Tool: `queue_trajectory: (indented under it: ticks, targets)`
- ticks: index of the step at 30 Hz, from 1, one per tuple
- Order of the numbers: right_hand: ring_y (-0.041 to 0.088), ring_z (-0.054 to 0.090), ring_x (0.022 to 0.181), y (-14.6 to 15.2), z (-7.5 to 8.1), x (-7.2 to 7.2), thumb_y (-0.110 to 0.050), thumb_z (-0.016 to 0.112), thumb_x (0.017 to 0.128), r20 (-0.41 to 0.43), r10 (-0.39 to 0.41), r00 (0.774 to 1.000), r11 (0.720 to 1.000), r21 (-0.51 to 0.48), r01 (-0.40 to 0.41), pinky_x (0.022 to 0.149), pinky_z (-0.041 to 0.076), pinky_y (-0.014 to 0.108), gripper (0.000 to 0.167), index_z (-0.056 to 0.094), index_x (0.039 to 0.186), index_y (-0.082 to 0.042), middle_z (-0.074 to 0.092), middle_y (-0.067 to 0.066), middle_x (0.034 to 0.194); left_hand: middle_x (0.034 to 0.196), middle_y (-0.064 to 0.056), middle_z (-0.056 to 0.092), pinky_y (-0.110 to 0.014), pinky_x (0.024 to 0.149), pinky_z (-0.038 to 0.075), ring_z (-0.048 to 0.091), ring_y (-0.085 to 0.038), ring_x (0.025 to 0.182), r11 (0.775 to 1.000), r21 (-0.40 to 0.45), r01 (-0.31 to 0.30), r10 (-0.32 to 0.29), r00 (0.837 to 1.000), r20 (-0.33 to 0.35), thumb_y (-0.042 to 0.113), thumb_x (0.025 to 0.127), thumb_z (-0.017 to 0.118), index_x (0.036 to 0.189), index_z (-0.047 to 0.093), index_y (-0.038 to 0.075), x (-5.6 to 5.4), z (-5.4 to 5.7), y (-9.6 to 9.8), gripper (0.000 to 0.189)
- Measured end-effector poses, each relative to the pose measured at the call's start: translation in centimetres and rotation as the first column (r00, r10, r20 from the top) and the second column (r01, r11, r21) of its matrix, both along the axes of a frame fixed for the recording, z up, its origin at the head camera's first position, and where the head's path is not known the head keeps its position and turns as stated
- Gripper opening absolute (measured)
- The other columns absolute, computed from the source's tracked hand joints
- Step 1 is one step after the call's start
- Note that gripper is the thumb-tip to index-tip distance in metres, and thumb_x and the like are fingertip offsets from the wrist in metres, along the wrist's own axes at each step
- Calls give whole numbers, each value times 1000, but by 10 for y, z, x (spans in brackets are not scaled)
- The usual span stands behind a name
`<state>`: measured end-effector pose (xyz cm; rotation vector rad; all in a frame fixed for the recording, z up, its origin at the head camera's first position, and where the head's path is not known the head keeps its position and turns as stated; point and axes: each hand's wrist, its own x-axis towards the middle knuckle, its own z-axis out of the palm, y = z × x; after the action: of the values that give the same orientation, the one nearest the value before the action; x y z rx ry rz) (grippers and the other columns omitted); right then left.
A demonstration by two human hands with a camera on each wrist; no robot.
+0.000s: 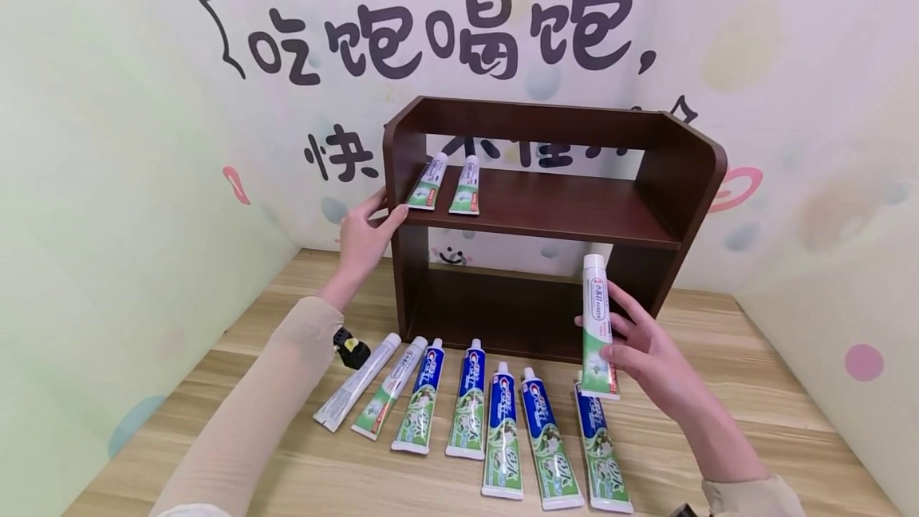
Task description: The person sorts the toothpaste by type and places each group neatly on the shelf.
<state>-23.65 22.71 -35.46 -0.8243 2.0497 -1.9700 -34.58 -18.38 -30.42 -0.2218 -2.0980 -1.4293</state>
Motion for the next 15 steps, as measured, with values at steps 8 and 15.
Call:
queue_trajectory:
  ticks: [8, 15]
  targets:
    - [4, 63, 119, -1, 4, 0, 1, 46, 99, 4, 30, 1000, 999, 16, -30, 86, 60, 27, 77, 5, 160, -24, 56, -20, 137, 132, -13, 66, -41, 92, 58, 69, -28, 113, 1000, -3, -1, 1, 1000, 5, 30, 91, 68, 141, 56, 16, 0, -1, -1, 53]
    - [3, 58, 124, -3, 8, 1, 4, 53, 95, -19, 44, 999, 998, 49, -43, 92, 58, 28, 88, 3, 160, -29, 49, -16, 145, 131, -14, 66, -42, 92, 58, 70, -30, 110, 1000, -2, 8, -8, 1000, 5, 31, 92, 68, 142, 56, 17, -1, 0, -1, 54]
